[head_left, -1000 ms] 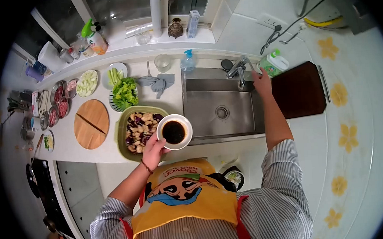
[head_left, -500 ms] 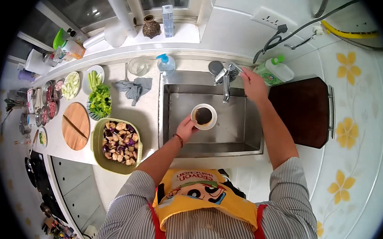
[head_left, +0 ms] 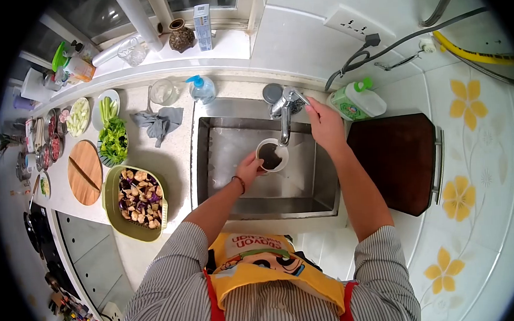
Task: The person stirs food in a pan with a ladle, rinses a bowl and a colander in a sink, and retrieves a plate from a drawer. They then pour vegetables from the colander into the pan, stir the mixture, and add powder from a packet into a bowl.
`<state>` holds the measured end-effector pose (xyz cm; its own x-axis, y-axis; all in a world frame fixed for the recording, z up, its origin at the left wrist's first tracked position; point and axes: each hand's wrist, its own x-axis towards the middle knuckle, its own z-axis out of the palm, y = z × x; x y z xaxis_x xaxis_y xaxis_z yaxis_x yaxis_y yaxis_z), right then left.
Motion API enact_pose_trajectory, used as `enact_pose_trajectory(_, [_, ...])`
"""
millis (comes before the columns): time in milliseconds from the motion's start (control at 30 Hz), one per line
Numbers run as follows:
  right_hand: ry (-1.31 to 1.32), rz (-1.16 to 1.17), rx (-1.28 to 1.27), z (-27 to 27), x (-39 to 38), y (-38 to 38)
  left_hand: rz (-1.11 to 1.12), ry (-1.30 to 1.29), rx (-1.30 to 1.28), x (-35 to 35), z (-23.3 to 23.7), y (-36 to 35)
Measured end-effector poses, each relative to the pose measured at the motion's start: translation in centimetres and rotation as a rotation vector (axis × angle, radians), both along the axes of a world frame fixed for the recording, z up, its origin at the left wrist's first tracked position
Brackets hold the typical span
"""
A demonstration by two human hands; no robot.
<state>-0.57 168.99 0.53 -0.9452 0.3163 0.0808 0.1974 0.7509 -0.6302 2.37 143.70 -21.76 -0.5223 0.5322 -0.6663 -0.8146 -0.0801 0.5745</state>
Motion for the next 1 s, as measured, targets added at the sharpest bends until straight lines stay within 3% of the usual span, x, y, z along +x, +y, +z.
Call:
enact_pose_trajectory(600, [0.019, 0.017, -0.020, -1.6, 0.7, 0.4, 0.010, 0.024, 0.107, -0.7, 0.4, 1.0])
enact_pose_trajectory(767, [0.040, -0.123, -0.130, -3.4, 3.1, -0.6, -0.001, 0.035, 0.100, 1.1, 0.1, -2.3])
enact_pose_trajectory(867, [0.187, -0.190, -0.327, -6.5, 6.2, -1.6, -0.022, 0.053, 0.022, 2.2, 1.8, -5.4])
enact_pose_trajectory(933, [0.152, -0.101, -0.321, -8.9, 9.4, -2.7, 0.015, 0.060, 0.043, 2.9, 4.1, -8.0])
enact_pose_trajectory(1000, [0.005, 0.162, -0.096, -6.6, 11.5, -6.5, 0.046, 0.079, 0.058, 4.0, 5.0, -10.9])
